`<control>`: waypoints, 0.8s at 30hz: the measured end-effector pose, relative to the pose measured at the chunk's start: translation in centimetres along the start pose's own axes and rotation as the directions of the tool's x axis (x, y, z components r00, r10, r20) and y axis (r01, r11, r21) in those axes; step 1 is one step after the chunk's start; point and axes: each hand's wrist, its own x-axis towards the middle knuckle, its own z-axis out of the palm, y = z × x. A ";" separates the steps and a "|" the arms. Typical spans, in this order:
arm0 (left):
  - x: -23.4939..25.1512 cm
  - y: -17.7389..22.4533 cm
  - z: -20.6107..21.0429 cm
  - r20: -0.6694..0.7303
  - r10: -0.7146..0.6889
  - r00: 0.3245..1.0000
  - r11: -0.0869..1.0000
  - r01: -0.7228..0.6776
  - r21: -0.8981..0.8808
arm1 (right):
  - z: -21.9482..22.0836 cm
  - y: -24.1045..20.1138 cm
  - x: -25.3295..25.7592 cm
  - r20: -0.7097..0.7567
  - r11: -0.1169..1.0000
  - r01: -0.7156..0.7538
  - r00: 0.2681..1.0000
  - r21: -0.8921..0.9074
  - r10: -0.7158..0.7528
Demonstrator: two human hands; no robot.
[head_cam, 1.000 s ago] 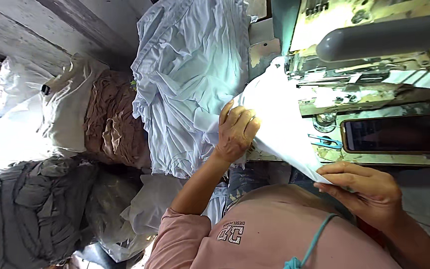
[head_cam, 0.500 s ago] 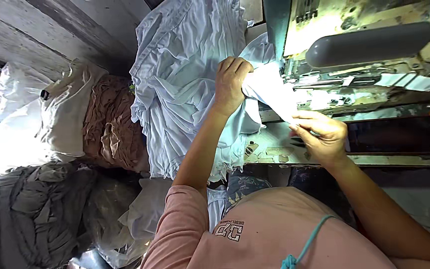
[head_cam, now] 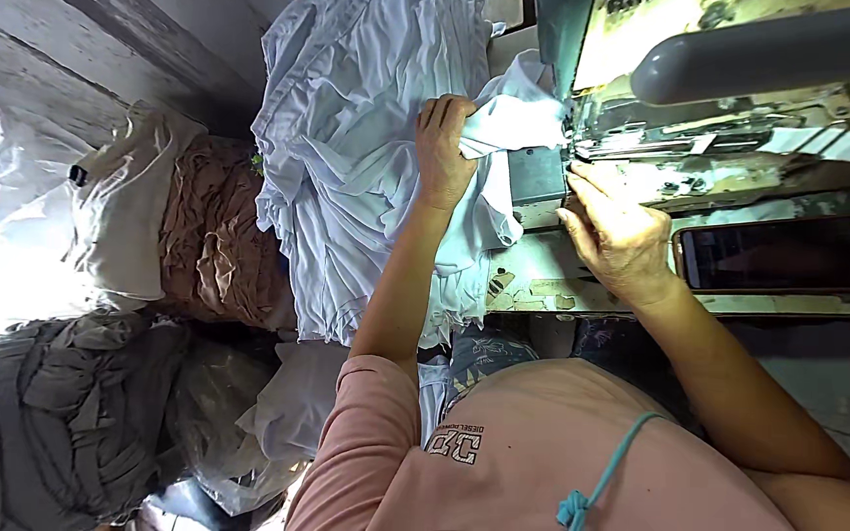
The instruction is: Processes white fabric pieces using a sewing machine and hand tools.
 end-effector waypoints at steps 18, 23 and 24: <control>-2.5 4.5 -17.7 0.565 -0.324 0.759 0.683 0.601 -0.416 | 2.9 -5.7 -3.3 0.554 0.251 -0.671 0.727 0.697 0.407; 3.7 2.4 -23.3 0.658 -0.124 0.743 0.851 0.421 -0.315 | 3.1 -8.7 -1.1 0.837 -0.467 -0.694 0.464 0.548 0.291; 4.1 1.5 -23.6 0.667 -0.150 0.729 0.911 0.365 -0.194 | 2.4 -9.0 -0.9 0.854 -0.526 -0.677 0.464 0.514 0.236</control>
